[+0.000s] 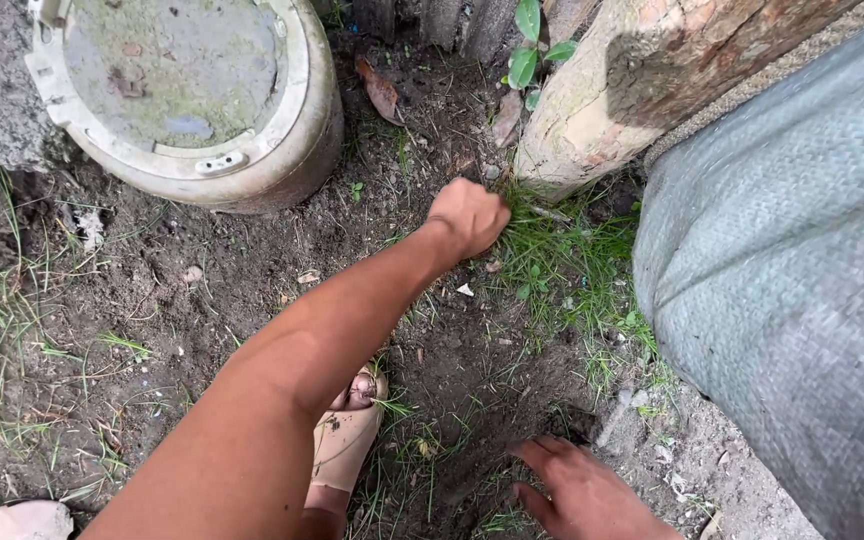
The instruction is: Pulling small weeds and grass out of the soil by hand in a garden area.
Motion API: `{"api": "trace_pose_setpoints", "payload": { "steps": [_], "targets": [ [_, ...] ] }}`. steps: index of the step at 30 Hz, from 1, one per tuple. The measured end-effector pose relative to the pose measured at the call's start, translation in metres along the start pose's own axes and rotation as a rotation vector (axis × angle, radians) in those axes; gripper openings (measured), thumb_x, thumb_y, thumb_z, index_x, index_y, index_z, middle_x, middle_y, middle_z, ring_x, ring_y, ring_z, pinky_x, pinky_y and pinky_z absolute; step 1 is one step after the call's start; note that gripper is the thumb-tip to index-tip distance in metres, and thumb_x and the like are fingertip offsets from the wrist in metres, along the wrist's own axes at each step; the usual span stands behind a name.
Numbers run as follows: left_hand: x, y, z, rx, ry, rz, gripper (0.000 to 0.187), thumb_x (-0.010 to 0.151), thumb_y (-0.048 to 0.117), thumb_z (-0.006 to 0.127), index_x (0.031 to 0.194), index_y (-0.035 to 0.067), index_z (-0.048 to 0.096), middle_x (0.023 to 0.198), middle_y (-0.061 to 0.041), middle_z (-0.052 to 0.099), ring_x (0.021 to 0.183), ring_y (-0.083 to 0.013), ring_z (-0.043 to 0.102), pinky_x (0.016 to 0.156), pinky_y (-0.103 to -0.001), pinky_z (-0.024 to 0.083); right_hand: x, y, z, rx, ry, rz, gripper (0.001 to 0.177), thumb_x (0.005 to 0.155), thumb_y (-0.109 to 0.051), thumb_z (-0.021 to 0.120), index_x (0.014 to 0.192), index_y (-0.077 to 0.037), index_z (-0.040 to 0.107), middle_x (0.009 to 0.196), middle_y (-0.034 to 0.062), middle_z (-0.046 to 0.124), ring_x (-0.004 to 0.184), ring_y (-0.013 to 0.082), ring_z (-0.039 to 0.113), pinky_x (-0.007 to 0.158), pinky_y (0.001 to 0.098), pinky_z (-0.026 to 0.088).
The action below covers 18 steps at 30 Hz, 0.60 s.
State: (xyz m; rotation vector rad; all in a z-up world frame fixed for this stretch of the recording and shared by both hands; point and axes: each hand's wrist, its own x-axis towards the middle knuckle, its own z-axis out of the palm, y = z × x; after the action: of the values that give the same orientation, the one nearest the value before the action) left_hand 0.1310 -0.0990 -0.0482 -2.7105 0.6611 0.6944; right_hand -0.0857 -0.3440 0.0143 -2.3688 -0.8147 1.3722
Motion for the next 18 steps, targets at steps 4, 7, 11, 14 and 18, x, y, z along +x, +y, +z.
{"api": "trace_pose_setpoints", "payload": {
  "steps": [4, 7, 11, 14, 18],
  "targets": [
    [-0.007, -0.004, 0.013, -0.243, 0.028, 0.015, 0.05, 0.117, 0.023, 0.032, 0.073, 0.014, 0.056, 0.056, 0.003, 0.043, 0.047, -0.0076, 0.031, 0.042, -0.026, 0.034, -0.002, -0.008, -0.007, -0.039, -0.016, 0.027, 0.046, 0.104, -0.038, 0.057, 0.144, -0.018, 0.049, 0.134, 0.0081, 0.062, 0.125, 0.0232, 0.062, 0.108, 0.0461, 0.051],
    [-0.019, -0.002, 0.019, -0.308, 0.009, -0.03, 0.06, 0.118, 0.034, 0.021, 0.068, 0.017, 0.051, 0.056, 0.007, 0.038, 0.046, -0.0054, 0.026, 0.039, -0.025, 0.027, -0.005, -0.017, -0.005, -0.043, 0.012, -0.019, 0.045, 0.105, -0.036, 0.056, 0.144, -0.015, 0.05, 0.142, 0.0096, 0.059, 0.129, 0.025, 0.061, 0.11, 0.0468, 0.049],
    [-0.065, 0.007, 0.013, 0.118, -0.017, 0.16, 0.025, 0.108, 0.044, 0.058, 0.105, 0.019, 0.063, 0.064, 0.004, 0.047, 0.048, -0.0069, 0.032, 0.04, -0.026, 0.033, -0.006, -0.03, 0.008, -0.087, -0.004, -0.036, 0.046, 0.105, -0.039, 0.056, 0.141, -0.012, 0.05, 0.143, 0.0098, 0.057, 0.129, 0.026, 0.059, 0.11, 0.0499, 0.044],
    [-0.084, 0.016, 0.032, -0.45, -0.104, 0.008, 0.057, 0.115, 0.033, 0.02, 0.071, 0.02, 0.052, 0.059, 0.007, 0.047, 0.045, -0.0039, 0.034, 0.035, -0.023, 0.03, -0.006, -0.04, 0.024, -0.052, 0.008, -0.042, 0.039, 0.103, -0.038, 0.06, 0.135, -0.016, 0.055, 0.129, 0.0066, 0.063, 0.116, 0.0257, 0.067, 0.104, 0.0461, 0.052],
    [-0.131, 0.04, 0.059, -0.099, -0.101, 0.229, 0.032, 0.112, 0.019, 0.042, 0.09, 0.013, 0.065, 0.064, -0.001, 0.051, 0.048, -0.0106, 0.035, 0.038, -0.027, 0.036, -0.009, -0.052, 0.045, -0.069, 0.029, -0.086, 0.046, 0.104, -0.038, 0.054, 0.141, -0.012, 0.05, 0.135, 0.0125, 0.06, 0.124, 0.0298, 0.061, 0.109, 0.0478, 0.046]
  ]
}}
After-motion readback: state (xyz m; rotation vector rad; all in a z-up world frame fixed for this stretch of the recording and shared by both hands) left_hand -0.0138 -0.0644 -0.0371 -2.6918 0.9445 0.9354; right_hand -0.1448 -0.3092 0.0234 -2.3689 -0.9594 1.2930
